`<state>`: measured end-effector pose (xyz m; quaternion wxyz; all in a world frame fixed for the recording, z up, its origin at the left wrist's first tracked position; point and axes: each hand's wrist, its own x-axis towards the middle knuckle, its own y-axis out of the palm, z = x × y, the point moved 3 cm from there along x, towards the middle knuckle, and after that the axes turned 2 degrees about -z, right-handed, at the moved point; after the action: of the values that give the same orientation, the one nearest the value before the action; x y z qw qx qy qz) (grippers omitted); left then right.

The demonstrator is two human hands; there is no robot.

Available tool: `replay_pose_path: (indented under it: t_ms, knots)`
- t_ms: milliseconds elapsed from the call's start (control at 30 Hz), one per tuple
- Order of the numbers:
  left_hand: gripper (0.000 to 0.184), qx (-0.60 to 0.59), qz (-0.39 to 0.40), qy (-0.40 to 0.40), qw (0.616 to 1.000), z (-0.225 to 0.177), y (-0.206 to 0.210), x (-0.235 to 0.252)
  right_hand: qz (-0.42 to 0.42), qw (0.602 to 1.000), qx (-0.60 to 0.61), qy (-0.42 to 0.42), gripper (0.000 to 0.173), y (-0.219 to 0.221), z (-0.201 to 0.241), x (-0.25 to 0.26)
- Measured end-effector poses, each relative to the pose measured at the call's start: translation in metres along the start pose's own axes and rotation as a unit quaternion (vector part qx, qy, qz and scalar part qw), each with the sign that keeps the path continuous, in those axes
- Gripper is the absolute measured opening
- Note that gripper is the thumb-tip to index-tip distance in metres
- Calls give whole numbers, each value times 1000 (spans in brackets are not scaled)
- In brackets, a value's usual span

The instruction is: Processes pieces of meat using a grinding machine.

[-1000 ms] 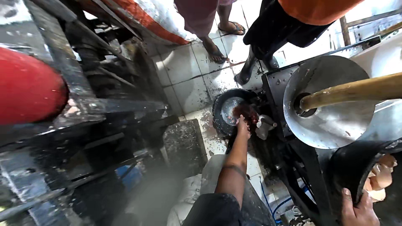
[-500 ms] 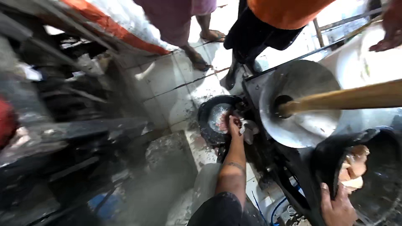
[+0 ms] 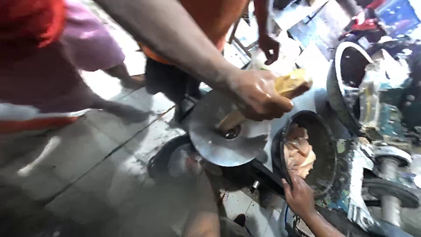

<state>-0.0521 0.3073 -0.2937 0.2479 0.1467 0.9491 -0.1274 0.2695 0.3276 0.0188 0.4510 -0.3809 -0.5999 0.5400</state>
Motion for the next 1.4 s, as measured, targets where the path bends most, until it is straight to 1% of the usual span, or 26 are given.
replay_pose_path:
  t_ms: [33,67,100,167,200,233,267,300,367,433,467,500,567,600,700,767,800,867,967,1033,1100,1133,1167,1233,1300,1400]
  knots:
    - [50,-25,-14,20,999,-1,-1,-3,12,1000,8,8,45,-1,0,0]
    - [48,-54,40,-18,998,-13,-9,-7,31,999,19,21,44,-3,1,0]
    - [49,-94,60,10,994,-8,-9,-6,45,998,24,32,43,-5,1,1]
    - [53,-231,116,106,960,24,-5,7,58,997,25,44,42,-7,0,-1]
    - [54,-251,162,201,933,42,-3,21,66,996,25,48,44,-6,-2,-2]
    - [48,-289,116,84,947,27,0,13,69,996,31,47,47,-5,-4,-3]
    - [47,-277,93,2,956,16,2,10,75,995,47,48,52,-5,-6,-2]
    - [47,-260,87,-27,961,15,6,12,93,991,81,57,55,-8,-11,1]
    - [53,-251,108,-50,961,24,-1,14,160,953,230,118,49,-19,-22,10]
    - [52,-282,138,-41,949,31,-11,14,165,874,399,222,54,-25,-49,26]
    - [51,-269,156,-53,949,25,-11,7,127,856,414,282,47,-28,-70,41]
    - [50,-252,152,-75,953,13,-10,-1,101,861,375,328,36,-29,-93,58]
    - [52,-207,163,-89,961,7,-17,-3,94,879,287,368,31,-21,-128,89]
    - [52,-192,169,-77,964,15,-20,5,115,886,261,365,36,-14,-138,103]
    - [48,-147,164,-96,971,14,-22,5,221,890,235,322,75,20,-143,127]
    - [47,-127,168,-133,969,18,-27,6,250,892,219,307,82,31,-131,126]
    - [44,-125,170,-141,967,27,-28,14,253,880,258,308,80,29,-123,121]
    - [38,-115,182,-160,963,31,-29,17,219,856,351,311,69,8,-107,107]
    - [45,-67,174,-229,956,-11,-30,-4,153,887,370,229,65,-53,-65,112]
    - [41,-81,139,-217,963,-21,-34,-8,143,897,394,141,74,-82,-29,122]
    - [46,-160,138,-215,953,-14,-32,-2,169,882,436,58,94,-103,2,133]
    - [49,-192,130,-228,946,-7,-35,3,184,884,428,31,98,-107,14,134]
    - [53,-216,115,-238,940,0,-37,9,191,897,399,8,96,-106,20,132]
    - [57,-247,103,-252,930,7,-36,16,196,933,301,-25,80,-96,19,116]
    - [55,-261,100,-259,925,9,-35,17,220,949,226,-15,64,-74,12,90]
    - [53,-256,88,-263,926,10,-36,18,223,960,170,4,59,-41,8,47]
